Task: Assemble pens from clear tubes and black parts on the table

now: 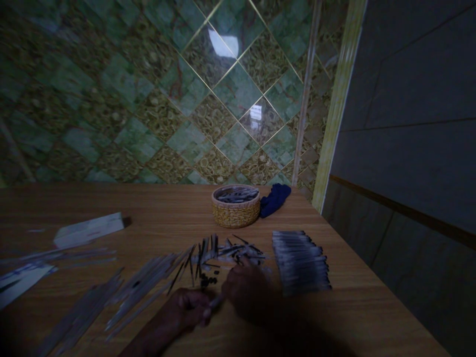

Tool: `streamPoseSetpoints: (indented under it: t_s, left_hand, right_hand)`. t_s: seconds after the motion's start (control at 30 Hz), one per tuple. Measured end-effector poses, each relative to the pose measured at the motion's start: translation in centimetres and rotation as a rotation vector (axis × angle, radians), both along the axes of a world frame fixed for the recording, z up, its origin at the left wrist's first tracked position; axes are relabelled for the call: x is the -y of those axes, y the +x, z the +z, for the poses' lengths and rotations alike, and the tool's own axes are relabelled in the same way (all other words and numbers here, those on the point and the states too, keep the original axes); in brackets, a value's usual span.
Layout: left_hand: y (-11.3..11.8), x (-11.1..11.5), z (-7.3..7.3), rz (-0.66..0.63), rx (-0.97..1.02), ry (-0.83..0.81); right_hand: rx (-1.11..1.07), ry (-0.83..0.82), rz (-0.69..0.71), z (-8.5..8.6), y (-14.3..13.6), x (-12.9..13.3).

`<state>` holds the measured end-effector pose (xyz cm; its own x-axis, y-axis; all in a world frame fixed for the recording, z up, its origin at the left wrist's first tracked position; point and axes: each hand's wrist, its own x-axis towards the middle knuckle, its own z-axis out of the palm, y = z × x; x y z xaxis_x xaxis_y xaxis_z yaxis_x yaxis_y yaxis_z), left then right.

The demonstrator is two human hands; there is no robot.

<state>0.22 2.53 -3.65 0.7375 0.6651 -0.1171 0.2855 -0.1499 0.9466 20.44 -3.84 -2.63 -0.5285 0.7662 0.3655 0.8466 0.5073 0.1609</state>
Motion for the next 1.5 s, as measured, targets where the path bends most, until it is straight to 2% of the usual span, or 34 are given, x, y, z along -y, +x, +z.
streamPoseSetpoints:
  t_s: [0.17,0.27,0.37,0.57,0.87,1.03,1.13,1.2,1.27,1.33,1.43,1.5]
  left_hand:
    - [-0.1,0.5,1.4,0.047,-0.043,0.054]
    - [0.0,0.7,1.2,0.032,-0.052,0.056]
    - [0.1,0.7,0.8,0.023,-0.063,0.058]
    - [0.1,0.6,0.3,0.002,-0.022,0.032]
    - [0.1,0.6,0.2,-0.015,-0.003,0.006]
    - [0.0,0.8,0.6,-0.003,0.007,0.008]
    - [-0.1,0.9,0.8,0.022,0.016,-0.006]
    - [-0.1,0.9,0.7,0.056,0.017,-0.022]
    - [-0.2,0.7,0.6,0.114,0.000,-0.017]
    - [-0.3,0.4,0.4,0.195,-0.003,0.011]
    - [-0.8,-0.4,0.3,0.362,0.009,0.092]
    - [-1.4,-1.0,0.5,0.466,-0.054,0.167]
  right_hand:
    - [-0.013,-0.239,-0.448,4.5,7.6,0.0]
    - [0.004,-0.281,-0.586,6.2,12.2,-0.1]
    - [0.018,-0.339,-0.653,6.2,15.2,-0.5]
    - [0.007,-0.408,-0.692,5.0,16.8,-1.5]
    - [-0.019,-0.447,-0.718,5.0,17.6,-1.4]
    - [-0.020,-0.402,-0.708,5.3,16.3,-0.9]
    - [-0.039,-0.356,-0.663,5.6,13.4,-0.2]
    - [-0.081,-0.337,-0.564,5.5,10.8,0.2]
    - [-0.141,-0.343,-0.429,5.0,8.1,0.4]
    - [-0.174,-0.342,-0.364,4.2,5.8,0.2]
    - [-0.173,-0.399,-0.389,2.9,3.3,-0.5]
    - [-0.175,-0.424,-0.410,2.2,2.1,-1.1]
